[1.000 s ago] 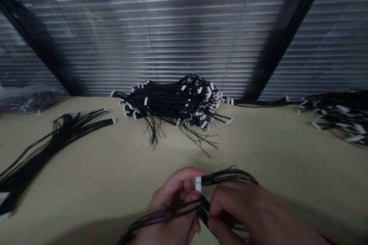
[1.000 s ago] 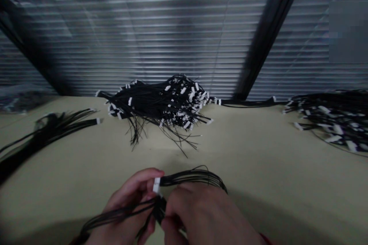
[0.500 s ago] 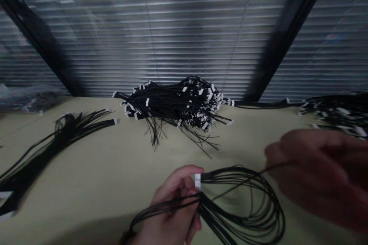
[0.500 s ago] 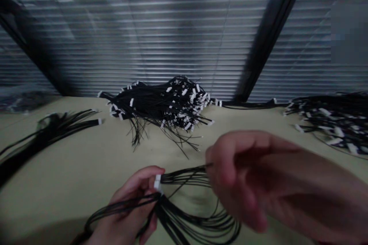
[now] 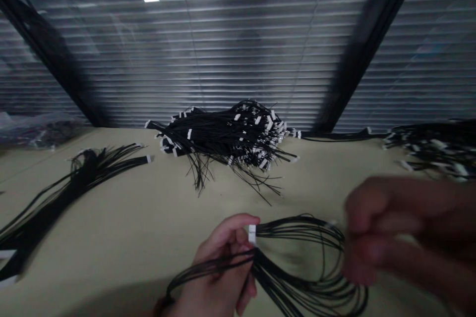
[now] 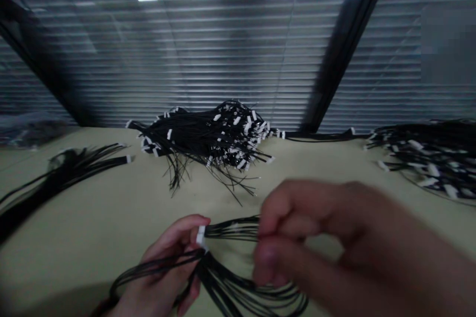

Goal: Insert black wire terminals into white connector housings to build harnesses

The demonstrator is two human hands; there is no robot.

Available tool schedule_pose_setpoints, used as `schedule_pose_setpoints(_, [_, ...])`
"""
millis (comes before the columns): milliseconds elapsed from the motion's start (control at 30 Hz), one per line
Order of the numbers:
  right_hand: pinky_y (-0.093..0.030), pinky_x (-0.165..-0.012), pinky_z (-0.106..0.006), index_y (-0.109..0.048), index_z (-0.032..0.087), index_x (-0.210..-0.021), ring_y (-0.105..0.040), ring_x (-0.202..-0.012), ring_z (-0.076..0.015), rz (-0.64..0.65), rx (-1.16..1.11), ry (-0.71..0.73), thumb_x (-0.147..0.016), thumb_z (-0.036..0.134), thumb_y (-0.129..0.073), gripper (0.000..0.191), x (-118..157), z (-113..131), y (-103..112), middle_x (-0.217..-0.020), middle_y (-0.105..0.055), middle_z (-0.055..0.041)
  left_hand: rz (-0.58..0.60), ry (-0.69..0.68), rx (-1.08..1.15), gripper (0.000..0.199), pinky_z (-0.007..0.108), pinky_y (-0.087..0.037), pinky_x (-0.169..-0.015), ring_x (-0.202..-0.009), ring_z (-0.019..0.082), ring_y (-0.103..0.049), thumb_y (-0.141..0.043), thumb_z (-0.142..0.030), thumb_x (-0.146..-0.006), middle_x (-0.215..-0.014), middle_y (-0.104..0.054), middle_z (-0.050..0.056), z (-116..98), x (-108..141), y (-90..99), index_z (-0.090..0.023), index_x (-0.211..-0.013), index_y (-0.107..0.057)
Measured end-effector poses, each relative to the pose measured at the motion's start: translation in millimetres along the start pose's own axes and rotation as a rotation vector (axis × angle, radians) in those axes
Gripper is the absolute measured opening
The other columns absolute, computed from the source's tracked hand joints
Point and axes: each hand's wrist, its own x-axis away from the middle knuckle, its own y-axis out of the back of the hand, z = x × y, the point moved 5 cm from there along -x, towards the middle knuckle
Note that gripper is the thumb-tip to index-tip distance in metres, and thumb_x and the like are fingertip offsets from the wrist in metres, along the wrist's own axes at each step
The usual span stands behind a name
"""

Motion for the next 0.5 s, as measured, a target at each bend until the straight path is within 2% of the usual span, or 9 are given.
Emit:
schedule_pose_setpoints(33, [-0.039, -0.044, -0.015, -0.056, 0.026, -0.071, -0.052, -0.047, -0.0071, 0.099, 0.024, 0.042, -0.084, 0.030, -0.052, 0.014, -3, 14, -15, -0.055, -0.056, 0.0062, -0.005, 0.007, 0.000, 0.029, 0.008, -0.029, -0.029, -0.033, 0.001, -0.038, -0.071, -0.044, -0.067, -0.053, -0.049, -0.008, 0, 0, -0.4, -0.026, -0.089, -0.065])
schedule_pose_setpoints(67, [-0.034, -0.040, -0.016, -0.054, 0.025, -0.067, -0.050, -0.044, -0.0066, 0.131, 0.051, 0.057, -0.083, 0.027, -0.051, 0.017, -6, 24, -27, -0.054, -0.054, 0.0074, -0.003, 0.010, 0.000, 0.028, 0.008, -0.029, -0.030, -0.034, 0.001, -0.039, -0.072, -0.043, -0.067, -0.053, -0.050, -0.007, 0, 1, -1.3, -0.026, -0.089, -0.065])
schedule_pose_setpoints(100, [-0.032, -0.038, -0.019, -0.051, 0.025, -0.064, -0.047, -0.042, -0.0072, 0.103, 0.067, 0.117, -0.084, 0.026, -0.047, 0.021, -9, 35, -35, -0.053, -0.052, 0.0076, 0.001, 0.003, 0.001, 0.027, 0.008, -0.030, -0.031, -0.035, 0.001, -0.040, -0.072, -0.042, -0.068, -0.054, -0.051, -0.007, 0, 2, -2.2, -0.026, -0.088, -0.066])
schedule_pose_setpoints(167, [-0.035, -0.042, -0.022, -0.051, 0.025, -0.067, -0.051, -0.046, -0.0103, 0.022, 0.140, 0.158, -0.086, 0.023, -0.043, 0.021, -14, 46, -46, -0.057, -0.055, 0.0069, 0.005, -0.044, 0.021, 0.021, 0.009, -0.033, -0.033, -0.036, 0.001, -0.043, -0.071, -0.040, -0.070, -0.056, -0.052, -0.006, -2, 4, -3.0, -0.027, -0.086, -0.068])
schedule_pose_setpoints(233, [-0.038, -0.047, -0.024, -0.052, 0.025, -0.071, -0.054, -0.052, -0.0128, -0.037, 0.183, 0.200, -0.087, 0.022, -0.041, 0.019, -14, 49, -52, -0.061, -0.057, 0.0058, 0.030, -0.089, 0.040, 0.017, 0.009, -0.034, -0.033, -0.036, 0.001, -0.044, -0.069, -0.039, -0.072, -0.058, -0.052, -0.006, -3, 5, -3.6, -0.030, -0.087, -0.069])
schedule_pose_setpoints(367, [-0.038, -0.046, -0.024, -0.052, 0.025, -0.073, -0.054, -0.052, -0.0132, -0.043, 0.195, 0.253, -0.086, 0.020, -0.041, 0.018, -10, 47, -52, -0.062, -0.057, 0.0056, 0.100, -0.091, 0.011, 0.015, 0.008, -0.036, -0.034, -0.038, 0.001, -0.045, -0.065, -0.037, -0.076, -0.060, -0.051, -0.005, 0, 6, -4.8, -0.034, -0.091, -0.069])
schedule_pose_setpoints(500, [-0.037, -0.048, -0.025, -0.052, 0.025, -0.075, -0.052, -0.051, -0.0123, -0.066, 0.171, 0.279, -0.088, 0.020, -0.040, 0.018, -11, 50, -49, -0.062, -0.056, 0.0068, 0.112, -0.187, -0.031, 0.015, 0.009, -0.039, -0.036, -0.041, 0.003, -0.046, -0.062, -0.036, -0.079, -0.061, -0.051, -0.005, -3, 7, -5.9, -0.034, -0.092, -0.069])
